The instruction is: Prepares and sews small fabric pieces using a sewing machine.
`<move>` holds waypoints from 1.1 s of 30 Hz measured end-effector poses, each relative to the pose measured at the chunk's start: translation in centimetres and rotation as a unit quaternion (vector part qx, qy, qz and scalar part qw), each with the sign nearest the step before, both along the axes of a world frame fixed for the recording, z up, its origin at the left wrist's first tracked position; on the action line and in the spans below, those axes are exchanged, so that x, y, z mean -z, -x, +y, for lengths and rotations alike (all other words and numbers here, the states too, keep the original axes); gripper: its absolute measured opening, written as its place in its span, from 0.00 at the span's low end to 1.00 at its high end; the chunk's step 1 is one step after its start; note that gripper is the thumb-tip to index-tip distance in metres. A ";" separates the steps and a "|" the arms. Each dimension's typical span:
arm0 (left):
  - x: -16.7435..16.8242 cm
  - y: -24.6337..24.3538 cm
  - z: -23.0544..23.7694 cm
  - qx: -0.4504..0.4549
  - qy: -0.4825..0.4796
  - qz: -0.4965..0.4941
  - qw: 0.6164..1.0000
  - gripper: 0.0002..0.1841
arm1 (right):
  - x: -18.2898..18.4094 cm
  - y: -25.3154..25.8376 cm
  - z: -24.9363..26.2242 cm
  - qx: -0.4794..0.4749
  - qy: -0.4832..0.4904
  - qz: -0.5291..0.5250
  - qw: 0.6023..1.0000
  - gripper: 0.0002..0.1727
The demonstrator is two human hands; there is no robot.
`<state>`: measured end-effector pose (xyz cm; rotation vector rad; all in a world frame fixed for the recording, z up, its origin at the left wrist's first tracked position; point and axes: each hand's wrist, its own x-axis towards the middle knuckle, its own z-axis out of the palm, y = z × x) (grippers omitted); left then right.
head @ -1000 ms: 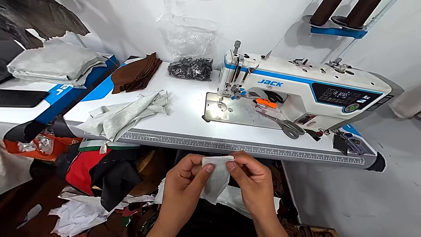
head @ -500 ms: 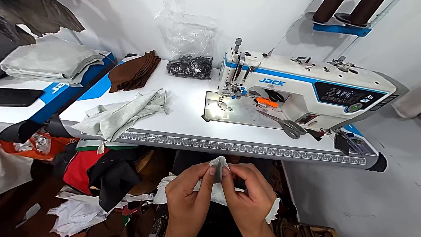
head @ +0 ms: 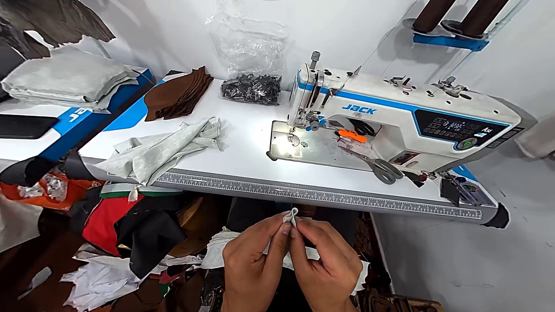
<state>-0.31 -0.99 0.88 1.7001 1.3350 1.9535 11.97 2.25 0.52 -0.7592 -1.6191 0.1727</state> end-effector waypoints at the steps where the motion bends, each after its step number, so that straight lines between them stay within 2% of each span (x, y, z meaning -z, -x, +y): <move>1: 0.0 0.0 0.0 -0.002 0.001 0.003 1.000 0.10 | 0.0 0.0 0.0 0.003 -0.002 -0.005 1.000 0.05; 3: 0.0 0.0 0.1 -0.001 0.005 0.015 1.000 0.10 | 0.0 0.0 -0.1 0.006 -0.004 -0.018 1.000 0.06; 6: 0.1 0.3 0.1 0.009 0.020 0.047 0.999 0.12 | -0.7 -0.5 -0.6 -0.023 0.028 -0.052 0.998 0.12; 9: 0.1 0.7 0.0 0.032 0.052 0.064 0.996 0.16 | -2.4 -1.9 -1.0 -0.108 0.129 -0.080 0.982 0.17; 12: 0.0 0.8 0.1 0.027 0.058 0.056 0.996 0.13 | -4.3 -3.1 -0.9 -0.169 0.207 -0.124 0.956 0.19; 15: -0.4 1.0 0.3 0.048 0.065 0.007 0.997 0.08 | -5.3 -4.0 -0.2 -0.199 0.209 -0.160 0.944 0.19; 17: -0.8 1.3 0.4 0.090 0.087 -0.060 0.990 0.07 | -6.0 -4.8 0.4 -0.218 0.212 -0.142 0.942 0.14; 19: -1.3 1.6 0.3 0.128 0.111 -0.110 0.979 0.07 | -6.4 -5.3 1.2 -0.181 0.196 -0.126 0.956 0.11; 21: -1.5 1.8 0.4 0.146 0.117 -0.127 0.974 0.07 | -6.4 -5.3 2.4 -0.151 0.194 -0.141 0.959 0.18; 22: -1.6 1.8 0.4 0.151 0.116 -0.131 0.973 0.07 | -6.4 -5.1 3.0 -0.167 0.207 -0.148 0.952 0.21; 23: -1.7 1.7 0.5 0.158 0.115 -0.135 0.971 0.07 | -6.5 -4.8 3.6 -0.199 0.221 -0.143 0.944 0.20; 26: -1.9 1.6 0.6 0.186 0.124 -0.167 0.960 0.07 | -6.8 -4.0 4.9 -0.271 0.249 -0.107 0.923 0.06; 33: -0.9 1.0 1.5 0.240 0.133 -0.246 0.930 0.07 | -7.9 -3.7 5.5 -0.243 0.236 -0.100 0.936 0.05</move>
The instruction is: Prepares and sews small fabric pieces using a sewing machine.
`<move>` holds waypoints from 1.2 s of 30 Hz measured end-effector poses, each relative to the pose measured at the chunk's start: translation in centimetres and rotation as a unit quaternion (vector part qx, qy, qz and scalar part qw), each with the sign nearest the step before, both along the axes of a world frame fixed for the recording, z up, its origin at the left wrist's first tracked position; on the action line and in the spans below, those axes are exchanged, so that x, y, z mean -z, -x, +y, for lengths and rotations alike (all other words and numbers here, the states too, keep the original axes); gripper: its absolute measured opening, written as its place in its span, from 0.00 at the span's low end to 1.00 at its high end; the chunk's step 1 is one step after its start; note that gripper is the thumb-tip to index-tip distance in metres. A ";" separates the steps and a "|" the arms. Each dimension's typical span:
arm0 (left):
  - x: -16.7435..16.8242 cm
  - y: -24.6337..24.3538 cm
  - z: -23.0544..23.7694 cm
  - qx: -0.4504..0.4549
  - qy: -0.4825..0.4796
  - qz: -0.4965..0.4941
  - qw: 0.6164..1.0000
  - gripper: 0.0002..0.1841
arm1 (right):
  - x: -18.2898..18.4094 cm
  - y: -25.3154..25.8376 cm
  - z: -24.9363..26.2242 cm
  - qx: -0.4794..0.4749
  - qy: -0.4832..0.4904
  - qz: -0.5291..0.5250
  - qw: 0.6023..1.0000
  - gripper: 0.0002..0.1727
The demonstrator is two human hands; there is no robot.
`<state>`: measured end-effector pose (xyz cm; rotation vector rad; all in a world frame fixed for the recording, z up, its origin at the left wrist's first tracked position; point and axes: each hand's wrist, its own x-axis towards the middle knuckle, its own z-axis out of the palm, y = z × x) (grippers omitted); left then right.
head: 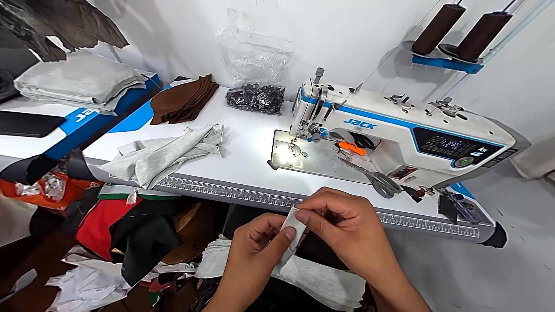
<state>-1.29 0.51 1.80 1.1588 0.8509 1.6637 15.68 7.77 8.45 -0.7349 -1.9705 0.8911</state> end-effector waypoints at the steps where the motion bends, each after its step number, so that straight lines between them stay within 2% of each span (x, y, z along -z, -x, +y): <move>1: 0.1 0.0 0.2 0.003 0.006 -0.016 1.000 0.08 | 0.1 0.0 0.1 0.009 -0.001 0.000 1.000 0.05; 3: 0.4 0.2 0.8 -0.020 0.004 -0.009 1.000 0.08 | 0.7 -0.2 0.7 0.026 0.013 0.004 1.000 0.06; 5: 0.8 1.1 2.5 -0.093 -0.046 0.117 0.988 0.09 | 2.1 -0.3 2.0 0.040 0.045 0.003 0.998 0.07; 6: 0.9 1.8 3.9 -0.140 -0.082 0.224 0.961 0.10 | 2.8 -0.2 3.1 0.046 0.070 0.006 0.996 0.07; 8: 0.5 3.2 7.6 -0.201 -0.123 0.425 0.874 0.12 | 4.2 0.0 6.1 0.055 0.122 0.004 0.991 0.07; 9: 0.1 3.7 9.8 -0.197 -0.122 0.492 0.839 0.12 | 5.0 0.2 8.0 0.066 0.139 0.001 0.988 0.08; 11: -0.6 4.1 14.5 -0.144 -0.078 0.556 0.815 0.10 | 6.6 0.7 12.4 0.108 0.118 -0.027 0.987 0.09; 14: -0.4 4.1 20.4 -0.066 0.028 0.588 0.806 0.10 | 9.5 0.9 18.6 0.163 0.018 -0.118 0.979 0.10; 17: 1.0 3.9 24.5 -0.039 0.082 0.637 0.766 0.14 | 11.6 1.1 22.7 0.192 -0.014 -0.209 0.959 0.14; 19: 2.3 4.0 26.4 -0.043 0.062 0.671 0.737 0.15 | 12.3 1.2 24.2 0.206 -0.037 -0.245 0.947 0.18; 21: 3.6 4.4 27.6 -0.050 0.010 0.683 0.728 0.15 | 12.4 1.0 25.0 0.205 -0.043 -0.261 0.942 0.20; 24: 4.4 4.9 28.3 -0.047 -0.025 0.668 0.742 0.14 | 12.5 0.8 25.3 0.208 -0.070 -0.275 0.936 0.21; 27: 5.1 5.0 28.7 -0.062 -0.036 0.654 0.753 0.15 | 12.8 0.7 25.4 0.214 -0.043 -0.299 0.929 0.23; 36: 5.1 5.0 28.4 -0.084 -0.037 0.644 0.759 0.12 | 13.0 0.8 24.8 0.228 -0.026 -0.307 0.923 0.14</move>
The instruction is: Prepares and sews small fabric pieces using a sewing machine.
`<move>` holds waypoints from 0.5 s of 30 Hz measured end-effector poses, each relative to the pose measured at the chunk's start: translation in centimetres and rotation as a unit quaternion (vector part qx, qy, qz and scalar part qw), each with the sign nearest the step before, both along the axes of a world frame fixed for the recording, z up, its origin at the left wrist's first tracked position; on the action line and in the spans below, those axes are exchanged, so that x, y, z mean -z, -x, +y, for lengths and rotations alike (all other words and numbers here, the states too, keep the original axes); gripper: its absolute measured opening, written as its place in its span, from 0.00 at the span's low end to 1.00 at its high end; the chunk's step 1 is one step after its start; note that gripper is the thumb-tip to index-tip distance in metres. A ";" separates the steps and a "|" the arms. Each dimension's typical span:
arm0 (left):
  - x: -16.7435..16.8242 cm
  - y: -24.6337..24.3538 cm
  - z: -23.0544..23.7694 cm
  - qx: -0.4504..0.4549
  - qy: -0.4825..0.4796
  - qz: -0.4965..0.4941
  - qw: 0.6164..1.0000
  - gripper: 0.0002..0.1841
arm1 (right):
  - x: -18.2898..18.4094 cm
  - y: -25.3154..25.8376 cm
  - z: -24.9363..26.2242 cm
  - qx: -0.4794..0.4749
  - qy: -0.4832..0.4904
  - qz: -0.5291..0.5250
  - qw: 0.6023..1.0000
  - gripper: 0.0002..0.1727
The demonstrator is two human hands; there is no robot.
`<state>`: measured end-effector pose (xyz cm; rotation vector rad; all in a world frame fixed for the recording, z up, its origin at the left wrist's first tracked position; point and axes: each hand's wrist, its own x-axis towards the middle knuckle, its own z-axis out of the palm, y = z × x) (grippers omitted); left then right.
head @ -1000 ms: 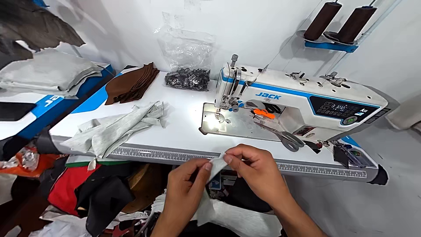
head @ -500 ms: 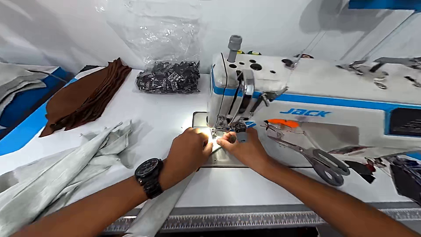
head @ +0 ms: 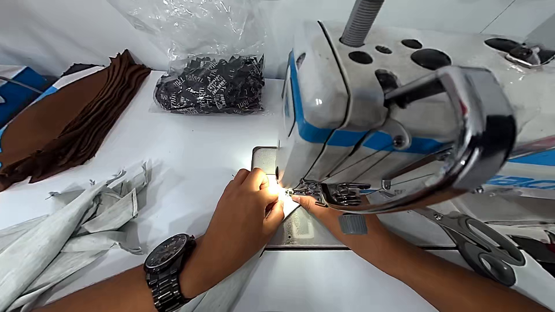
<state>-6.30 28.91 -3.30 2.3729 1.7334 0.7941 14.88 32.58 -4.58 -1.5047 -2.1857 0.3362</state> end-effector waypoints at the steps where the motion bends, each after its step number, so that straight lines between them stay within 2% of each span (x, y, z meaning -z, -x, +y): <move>1: 0.0 0.0 0.0 -0.002 -0.001 -0.001 1.000 0.12 | 0.0 0.0 0.0 0.001 0.000 -0.002 1.000 0.14; 5: 0.2 0.0 0.0 -0.004 -0.004 0.006 1.000 0.14 | 0.0 0.1 -0.2 0.006 -0.002 0.004 1.000 0.13; 10: 0.3 0.0 0.0 -0.003 -0.002 0.004 1.000 0.13 | -0.9 0.2 -0.2 0.019 0.076 0.015 0.997 0.09; 15: 0.2 0.1 0.2 -0.008 -0.008 0.003 1.000 0.12 | -0.6 0.2 0.0 0.010 0.048 -0.029 0.998 0.10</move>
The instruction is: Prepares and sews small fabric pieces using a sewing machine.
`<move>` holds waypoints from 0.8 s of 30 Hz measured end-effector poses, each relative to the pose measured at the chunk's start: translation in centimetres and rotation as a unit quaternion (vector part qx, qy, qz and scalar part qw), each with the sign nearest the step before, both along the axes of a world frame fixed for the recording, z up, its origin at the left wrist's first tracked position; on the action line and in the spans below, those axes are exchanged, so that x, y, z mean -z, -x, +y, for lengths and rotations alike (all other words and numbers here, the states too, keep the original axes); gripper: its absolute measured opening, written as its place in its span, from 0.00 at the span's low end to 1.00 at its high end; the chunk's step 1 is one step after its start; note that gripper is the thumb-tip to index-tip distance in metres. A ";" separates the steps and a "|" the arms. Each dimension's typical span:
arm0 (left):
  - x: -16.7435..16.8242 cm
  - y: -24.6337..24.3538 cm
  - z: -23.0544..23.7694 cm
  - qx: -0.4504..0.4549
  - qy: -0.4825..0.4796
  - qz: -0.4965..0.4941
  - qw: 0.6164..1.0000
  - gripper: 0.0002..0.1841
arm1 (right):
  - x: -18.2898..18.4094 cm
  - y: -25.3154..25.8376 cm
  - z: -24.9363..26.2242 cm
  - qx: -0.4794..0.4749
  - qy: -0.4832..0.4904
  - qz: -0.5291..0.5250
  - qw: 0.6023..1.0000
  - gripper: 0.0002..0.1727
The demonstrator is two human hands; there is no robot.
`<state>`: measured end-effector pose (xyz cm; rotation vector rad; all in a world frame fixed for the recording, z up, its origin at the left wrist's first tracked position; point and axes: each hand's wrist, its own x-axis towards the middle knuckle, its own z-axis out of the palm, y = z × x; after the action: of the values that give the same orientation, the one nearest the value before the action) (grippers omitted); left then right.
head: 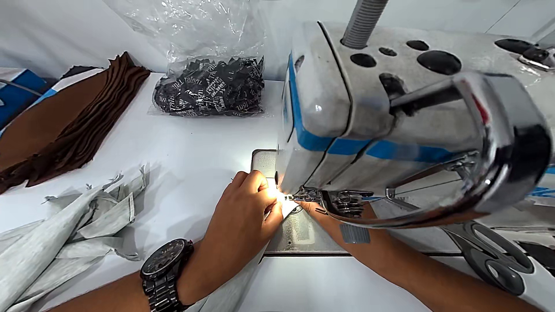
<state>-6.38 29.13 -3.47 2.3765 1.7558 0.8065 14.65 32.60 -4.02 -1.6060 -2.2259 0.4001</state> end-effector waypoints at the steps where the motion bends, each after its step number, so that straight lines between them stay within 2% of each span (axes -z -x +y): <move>1: 0.0 0.0 0.1 -0.001 0.000 -0.001 1.000 0.11 | 0.0 0.0 0.0 -0.001 -0.006 -0.010 1.000 0.10; 13: -0.2 0.1 0.6 -0.009 0.003 -0.003 1.000 0.09 | 0.6 0.1 0.4 0.013 -0.027 -0.007 1.000 0.11; 19: -0.4 0.2 0.9 -0.015 0.000 -0.003 1.000 0.09 | -0.3 0.5 0.3 0.000 -0.078 -0.002 0.997 0.06; 24: -0.8 0.3 1.1 -0.014 -0.017 0.000 1.000 0.10 | -1.5 0.8 0.3 0.008 -0.062 -0.010 0.998 0.07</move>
<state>-6.71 30.26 -2.64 2.3779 1.7928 0.8465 13.86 32.87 -2.48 -1.5682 -2.2046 0.2388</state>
